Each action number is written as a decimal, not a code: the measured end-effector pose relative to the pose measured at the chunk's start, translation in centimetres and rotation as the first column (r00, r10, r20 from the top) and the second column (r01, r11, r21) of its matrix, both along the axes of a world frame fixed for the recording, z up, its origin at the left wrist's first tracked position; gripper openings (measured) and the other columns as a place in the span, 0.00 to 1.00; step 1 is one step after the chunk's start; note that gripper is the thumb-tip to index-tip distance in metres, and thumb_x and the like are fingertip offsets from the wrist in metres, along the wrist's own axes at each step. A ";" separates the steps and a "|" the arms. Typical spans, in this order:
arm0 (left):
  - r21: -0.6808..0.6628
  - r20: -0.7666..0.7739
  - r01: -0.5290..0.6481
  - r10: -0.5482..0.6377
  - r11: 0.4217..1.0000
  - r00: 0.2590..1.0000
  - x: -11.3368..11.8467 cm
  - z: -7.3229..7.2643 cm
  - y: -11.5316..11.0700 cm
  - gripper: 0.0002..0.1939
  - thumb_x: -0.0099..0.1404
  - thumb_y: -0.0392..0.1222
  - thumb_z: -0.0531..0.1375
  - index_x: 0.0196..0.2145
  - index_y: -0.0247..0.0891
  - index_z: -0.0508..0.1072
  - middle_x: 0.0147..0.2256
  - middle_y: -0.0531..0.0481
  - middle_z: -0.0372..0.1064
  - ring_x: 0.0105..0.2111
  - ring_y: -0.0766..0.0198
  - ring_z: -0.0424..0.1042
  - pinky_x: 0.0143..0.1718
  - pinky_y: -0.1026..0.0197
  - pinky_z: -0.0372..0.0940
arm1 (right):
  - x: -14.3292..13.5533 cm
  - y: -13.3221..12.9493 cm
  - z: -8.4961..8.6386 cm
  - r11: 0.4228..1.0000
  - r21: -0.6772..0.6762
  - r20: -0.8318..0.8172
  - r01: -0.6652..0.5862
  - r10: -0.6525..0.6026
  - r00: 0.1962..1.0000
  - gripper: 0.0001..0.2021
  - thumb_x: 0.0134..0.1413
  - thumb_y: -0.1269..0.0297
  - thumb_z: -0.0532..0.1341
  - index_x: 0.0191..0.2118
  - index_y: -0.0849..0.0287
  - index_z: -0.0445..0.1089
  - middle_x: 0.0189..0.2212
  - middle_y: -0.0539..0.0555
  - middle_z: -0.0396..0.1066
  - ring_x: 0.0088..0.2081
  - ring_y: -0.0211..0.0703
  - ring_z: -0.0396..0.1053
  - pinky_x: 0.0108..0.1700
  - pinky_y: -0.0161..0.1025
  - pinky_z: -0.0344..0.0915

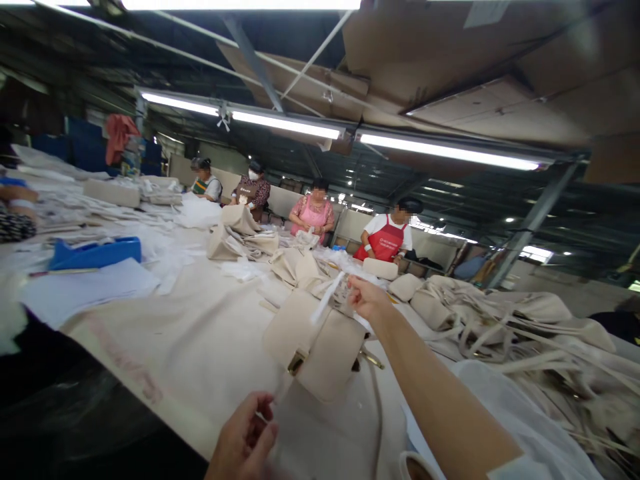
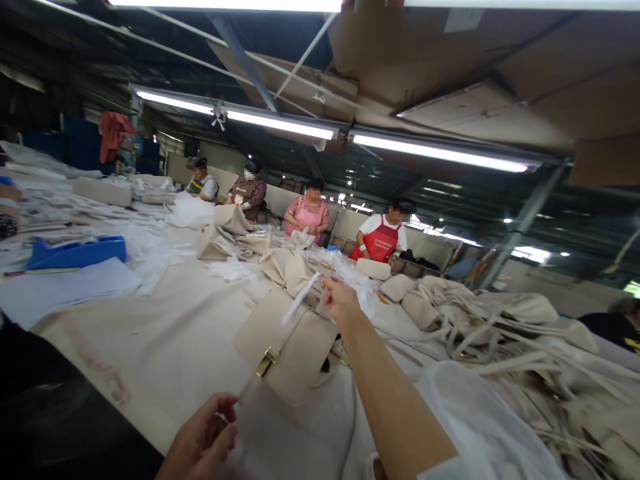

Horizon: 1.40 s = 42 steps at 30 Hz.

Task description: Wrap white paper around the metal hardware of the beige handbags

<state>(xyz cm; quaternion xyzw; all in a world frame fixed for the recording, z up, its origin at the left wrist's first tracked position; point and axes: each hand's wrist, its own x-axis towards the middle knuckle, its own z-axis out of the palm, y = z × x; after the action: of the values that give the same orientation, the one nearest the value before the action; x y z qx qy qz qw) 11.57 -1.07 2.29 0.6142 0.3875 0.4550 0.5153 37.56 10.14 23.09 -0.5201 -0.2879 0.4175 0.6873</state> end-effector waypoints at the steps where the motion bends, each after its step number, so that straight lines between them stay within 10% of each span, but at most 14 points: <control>1: 0.034 -0.006 0.057 -0.057 0.998 0.998 0.4 0.7 0.2 0.21 0.63 0.52 0.56 0.51 0.42 0.67 0.43 0.45 0.71 0.38 0.58 0.73 0.38 0.59 0.69 | -0.1 0.4 1.0 1.000 0.013 -0.068 0.001 0.000 0.998 0.05 0.58 0.74 0.59 0.32 0.61 0.64 0.19 0.42 0.63 0.13 0.23 0.51 0.14 0.22 0.51; 8: 0.310 -0.110 0.098 -0.067 0.946 0.992 3.9 6.6 6.4 0.42 0.58 0.48 0.61 0.65 0.34 0.52 0.68 0.37 0.44 0.68 0.47 0.44 0.67 0.46 0.44 | -3.6 -1.7 5.7 0.952 0.274 -0.341 -0.135 0.227 0.912 0.09 0.63 0.68 0.53 0.34 0.56 0.69 0.27 0.49 0.67 0.24 0.32 0.68 0.24 0.29 0.69; 15: 0.431 -0.164 -0.388 0.494 0.814 0.854 3.1 10.2 11.9 0.22 0.59 0.36 0.55 0.52 0.34 0.64 0.56 0.33 0.61 0.57 0.47 0.63 0.56 0.47 0.59 | -4.7 -3.9 1.1 0.863 0.407 -0.403 -0.300 0.464 0.789 0.18 0.65 0.54 0.50 0.39 0.58 0.75 0.25 0.51 0.71 0.25 0.32 0.69 0.25 0.30 0.67; 19: 0.522 -0.070 -0.255 0.339 0.814 0.938 2.8 9.1 7.7 0.08 0.65 0.37 0.47 0.33 0.41 0.65 0.33 0.48 0.68 0.33 0.60 0.70 0.36 0.59 0.65 | -4.5 -5.0 -2.5 0.860 0.415 -0.445 -0.296 0.476 0.758 0.19 0.64 0.50 0.51 0.46 0.56 0.74 0.35 0.53 0.76 0.25 0.30 0.69 0.25 0.31 0.67; 23: 0.395 -0.177 -0.042 0.120 0.918 0.977 4.9 6.5 4.4 0.06 0.63 0.38 0.51 0.36 0.40 0.66 0.34 0.46 0.70 0.35 0.58 0.71 0.37 0.59 0.64 | -4.9 -6.7 -3.4 0.847 0.482 -0.455 -0.225 0.461 0.762 0.20 0.66 0.51 0.48 0.50 0.55 0.72 0.47 0.52 0.76 0.22 0.28 0.66 0.24 0.31 0.67; 31: 0.181 -0.244 -0.135 0.178 0.974 0.953 7.4 5.9 7.3 0.05 0.62 0.39 0.53 0.35 0.39 0.66 0.37 0.43 0.70 0.42 0.55 0.70 0.46 0.54 0.61 | -4.8 -8.8 -2.7 0.873 0.417 -0.399 -0.253 0.426 0.812 0.22 0.67 0.51 0.46 0.51 0.57 0.72 0.52 0.54 0.74 0.22 0.28 0.68 0.24 0.31 0.68; 36: -0.316 -0.094 0.010 -0.041 0.949 0.995 7.6 4.2 7.9 0.15 0.69 0.47 0.46 0.29 0.39 0.64 0.27 0.46 0.71 0.26 0.60 0.71 0.29 0.59 0.64 | -4.0 -8.6 -3.3 0.870 0.424 -0.404 -0.252 0.431 0.807 0.21 0.67 0.51 0.48 0.52 0.56 0.71 0.50 0.54 0.74 0.22 0.28 0.67 0.24 0.31 0.68; 42: -0.442 0.094 0.135 -0.104 0.887 0.990 8.5 3.5 7.7 0.15 0.63 0.52 0.57 0.30 0.37 0.66 0.24 0.50 0.71 0.21 0.65 0.71 0.20 0.66 0.61 | -3.7 -8.2 -3.8 0.885 0.403 -0.406 -0.233 0.400 0.821 0.19 0.65 0.53 0.51 0.49 0.58 0.73 0.52 0.55 0.73 0.21 0.27 0.67 0.24 0.31 0.68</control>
<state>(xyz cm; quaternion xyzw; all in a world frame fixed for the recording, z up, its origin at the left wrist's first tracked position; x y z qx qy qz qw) 20.03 6.66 5.75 0.4863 0.4256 0.3414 0.6825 33.87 1.98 19.32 -0.2199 -0.2595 0.5872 0.7345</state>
